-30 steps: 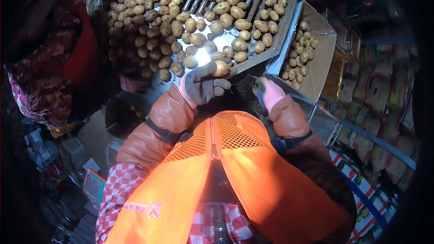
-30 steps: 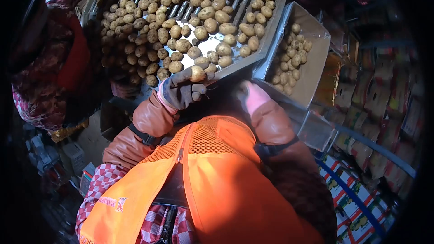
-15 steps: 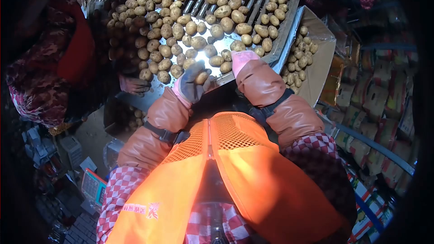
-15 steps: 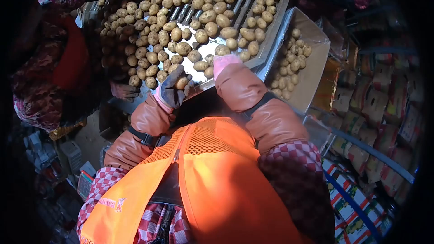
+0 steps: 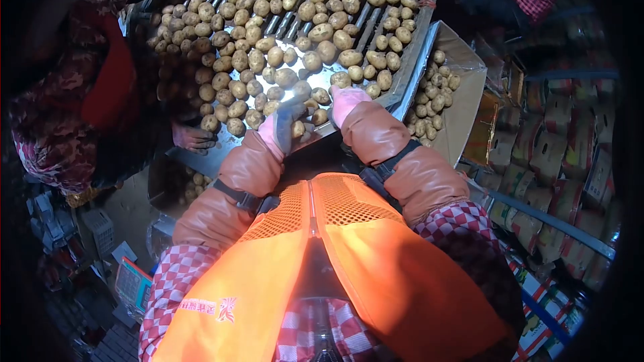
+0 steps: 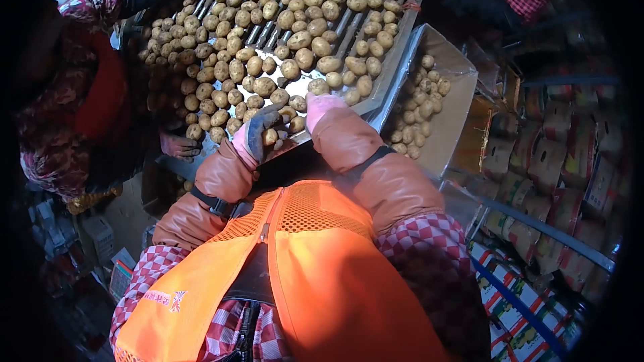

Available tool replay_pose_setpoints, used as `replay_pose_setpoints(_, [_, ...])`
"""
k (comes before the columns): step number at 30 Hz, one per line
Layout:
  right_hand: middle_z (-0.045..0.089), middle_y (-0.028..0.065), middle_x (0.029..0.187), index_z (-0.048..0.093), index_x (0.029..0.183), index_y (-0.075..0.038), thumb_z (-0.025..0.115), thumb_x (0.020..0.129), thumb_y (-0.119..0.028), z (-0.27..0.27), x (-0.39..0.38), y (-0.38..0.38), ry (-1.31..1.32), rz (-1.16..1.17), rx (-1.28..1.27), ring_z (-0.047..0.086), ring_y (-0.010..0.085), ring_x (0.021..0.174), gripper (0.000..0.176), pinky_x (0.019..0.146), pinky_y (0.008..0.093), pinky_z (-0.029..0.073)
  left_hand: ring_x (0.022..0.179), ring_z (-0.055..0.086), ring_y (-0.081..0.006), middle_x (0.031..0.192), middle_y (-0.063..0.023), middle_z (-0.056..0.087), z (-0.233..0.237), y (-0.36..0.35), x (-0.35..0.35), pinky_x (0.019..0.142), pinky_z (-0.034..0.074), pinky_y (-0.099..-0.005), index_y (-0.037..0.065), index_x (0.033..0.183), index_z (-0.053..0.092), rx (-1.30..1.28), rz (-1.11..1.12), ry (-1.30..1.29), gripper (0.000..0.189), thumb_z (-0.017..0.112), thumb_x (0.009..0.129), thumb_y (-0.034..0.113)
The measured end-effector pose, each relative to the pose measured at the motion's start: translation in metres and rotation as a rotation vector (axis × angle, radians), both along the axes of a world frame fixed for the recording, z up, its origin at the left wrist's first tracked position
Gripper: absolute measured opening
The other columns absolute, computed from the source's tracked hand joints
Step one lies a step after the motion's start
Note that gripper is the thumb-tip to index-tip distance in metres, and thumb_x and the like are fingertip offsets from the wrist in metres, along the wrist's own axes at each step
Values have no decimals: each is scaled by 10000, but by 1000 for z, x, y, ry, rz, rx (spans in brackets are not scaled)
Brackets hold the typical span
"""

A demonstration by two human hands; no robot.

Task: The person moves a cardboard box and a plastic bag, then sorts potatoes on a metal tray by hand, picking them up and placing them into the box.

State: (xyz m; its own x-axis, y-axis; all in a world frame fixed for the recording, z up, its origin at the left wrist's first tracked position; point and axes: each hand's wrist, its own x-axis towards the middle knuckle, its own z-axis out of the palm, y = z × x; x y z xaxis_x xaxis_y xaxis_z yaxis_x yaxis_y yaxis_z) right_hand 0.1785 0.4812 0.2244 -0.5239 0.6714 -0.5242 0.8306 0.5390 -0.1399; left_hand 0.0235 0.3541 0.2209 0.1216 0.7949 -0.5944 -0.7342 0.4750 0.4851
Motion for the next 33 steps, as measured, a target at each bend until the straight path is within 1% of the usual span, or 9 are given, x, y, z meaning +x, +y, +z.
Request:
replay_pose_setpoints(3, [696,192,1153,630,1196,-44,774,807,-264,18,8,0,251,-255,-57,676,356,1065,469,919,430,540,758,612,-170,1178,-66,621,4,3,-2,660,554,-324,159,1523,343,81,-143,102,541,549,1037,273])
replay_pose_setpoints(6, [696,226,1094,610,1263,-70,664,906,-257,-18,16,-28,1162,-626,-804,662,406,1027,406,893,448,532,764,609,-158,1155,-99,633,27,2,3,556,481,-232,196,1571,290,160,-226,71,561,485,1062,328])
replay_pose_setpoints(8, [700,222,1095,592,1333,-111,666,915,-248,22,25,-32,517,-80,-227,685,377,1007,446,901,425,538,769,627,-162,1099,-115,629,-12,-6,-1,569,502,-263,116,1548,293,527,-400,481,623,496,1039,412])
replay_pose_setpoints(13, [709,225,1070,633,1286,-119,554,914,-88,27,36,36,600,-323,11,680,391,1012,382,878,464,543,1057,605,-165,1145,-67,624,-26,9,-1,787,524,-237,144,1505,388,141,-213,-143,542,490,1042,404])
replay_pose_setpoints(17, [634,130,1203,577,1273,-203,522,895,-58,-20,27,60,78,53,191,644,328,1137,409,910,436,529,1091,645,-287,1120,-36,668,15,16,0,980,519,-496,124,1268,599,-40,10,-282,508,499,1009,550])
replay_pose_setpoints(24, [668,204,1159,526,1351,-183,575,922,-164,21,22,56,299,-183,-67,649,394,1088,432,910,454,522,1033,660,-300,1114,-114,672,41,42,2,975,518,-507,101,1294,589,-146,90,-190,611,478,991,620])
replay_pose_setpoints(26, [670,248,1110,494,1388,-170,567,944,-229,34,13,32,319,25,-166,641,425,1079,455,916,477,508,1008,664,-273,1190,-96,648,-15,43,-6,753,554,-420,119,1325,554,69,72,-304,661,546,943,658])
replay_pose_setpoints(31, [658,267,1134,617,1282,-133,535,969,-213,44,19,92,405,-103,-127,648,416,1052,334,878,461,529,1147,569,-316,1278,-95,576,20,49,0,935,502,-568,103,1448,452,126,186,-48,775,516,940,685])
replay_pose_setpoints(33, [670,214,1182,613,1299,-93,582,903,-141,51,33,144,313,-331,40,656,379,1095,400,902,457,533,1182,534,-381,1178,-141,591,25,52,-7,975,441,-634,92,1490,411,168,190,-514,839,491,932,713])
